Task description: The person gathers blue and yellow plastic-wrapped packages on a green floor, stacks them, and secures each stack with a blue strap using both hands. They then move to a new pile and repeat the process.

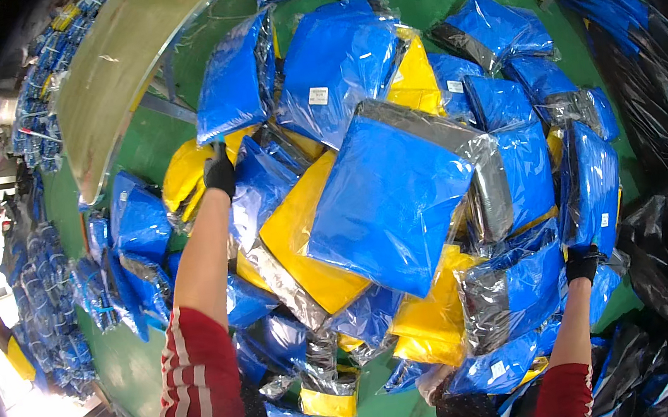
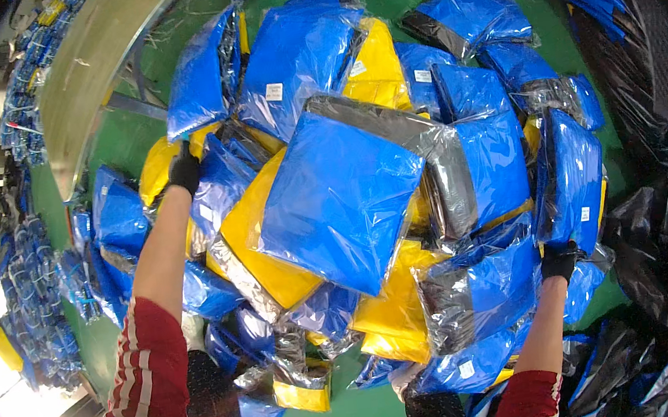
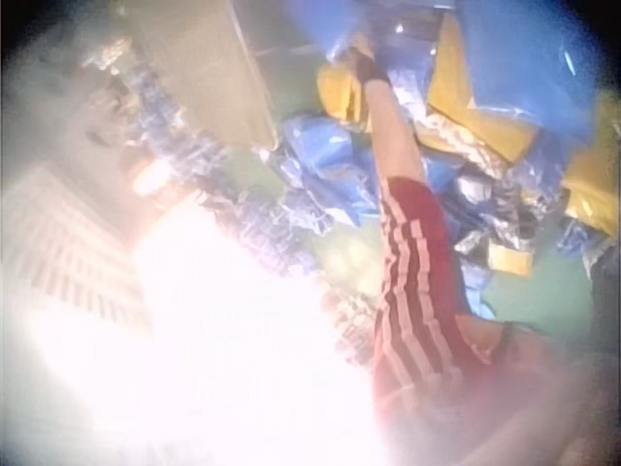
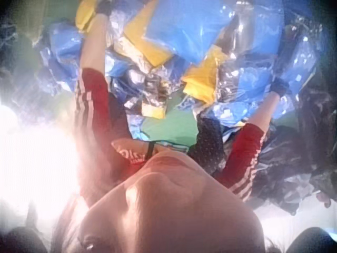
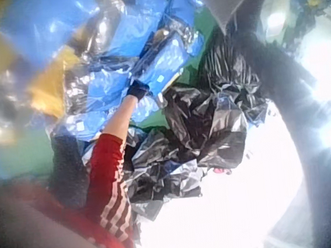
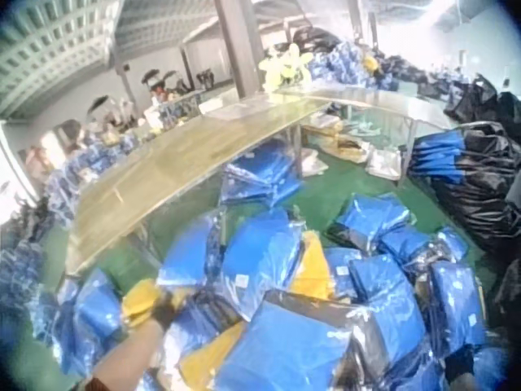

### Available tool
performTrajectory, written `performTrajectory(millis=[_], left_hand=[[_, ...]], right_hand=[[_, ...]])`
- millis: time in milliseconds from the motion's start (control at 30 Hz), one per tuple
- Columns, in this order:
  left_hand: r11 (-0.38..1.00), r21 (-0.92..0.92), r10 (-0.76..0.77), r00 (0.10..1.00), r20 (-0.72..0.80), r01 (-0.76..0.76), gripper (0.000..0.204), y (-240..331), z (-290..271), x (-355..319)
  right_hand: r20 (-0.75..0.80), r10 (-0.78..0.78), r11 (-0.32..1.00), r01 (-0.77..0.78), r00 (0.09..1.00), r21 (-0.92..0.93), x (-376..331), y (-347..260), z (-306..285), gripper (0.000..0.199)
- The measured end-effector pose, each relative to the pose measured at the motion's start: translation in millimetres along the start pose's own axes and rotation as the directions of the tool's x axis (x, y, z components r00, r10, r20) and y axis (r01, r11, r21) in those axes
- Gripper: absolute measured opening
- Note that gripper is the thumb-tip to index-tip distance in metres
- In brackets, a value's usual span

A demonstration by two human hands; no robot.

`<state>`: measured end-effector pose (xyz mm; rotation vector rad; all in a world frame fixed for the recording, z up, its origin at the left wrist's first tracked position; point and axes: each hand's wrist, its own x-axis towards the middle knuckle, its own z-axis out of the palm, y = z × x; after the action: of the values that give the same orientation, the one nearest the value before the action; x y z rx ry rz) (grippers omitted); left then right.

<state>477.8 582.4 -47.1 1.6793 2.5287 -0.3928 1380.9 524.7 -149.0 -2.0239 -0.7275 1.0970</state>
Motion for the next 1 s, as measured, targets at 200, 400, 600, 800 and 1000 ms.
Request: performTrajectory(millis=[200, 400, 600, 800, 1000], left_hand=[[0.314, -0.914, -0.073, 0.966, 0.248, 0.258, 0.048, 16, 14, 70], [0.57, -0.777, -0.02, 0.941, -0.338, -0.268, 0.053, 11, 23, 96], [0.514, -0.84, 0.066, 0.985, -0.16, -0.171, 0.044, -18, -65, -81], [-0.425, -0.777, -0.054, 0.845, 0.533, 0.463, 0.039, -143, -138, -387], [-0.687, -0.677, -0.328, 0.718, 0.614, 0.265, 0.054, -377, -189, -518]], right_hand=[[-0.235, 0.107, 0.925, -0.01, 0.966, 0.379, -111, -61, -15, 0.045], [-0.261, 0.196, 0.826, -0.016, 0.945, 0.564, -312, -163, -30, 0.049], [-0.019, 0.181, 0.724, -0.12, 0.983, 0.679, -468, -216, -22, 0.068], [0.096, 0.252, 0.922, -0.27, 0.963, 0.279, -581, -263, 33, 0.06], [0.562, 0.172, 0.914, -0.344, 0.809, 0.216, -684, -257, 241, 0.048]])
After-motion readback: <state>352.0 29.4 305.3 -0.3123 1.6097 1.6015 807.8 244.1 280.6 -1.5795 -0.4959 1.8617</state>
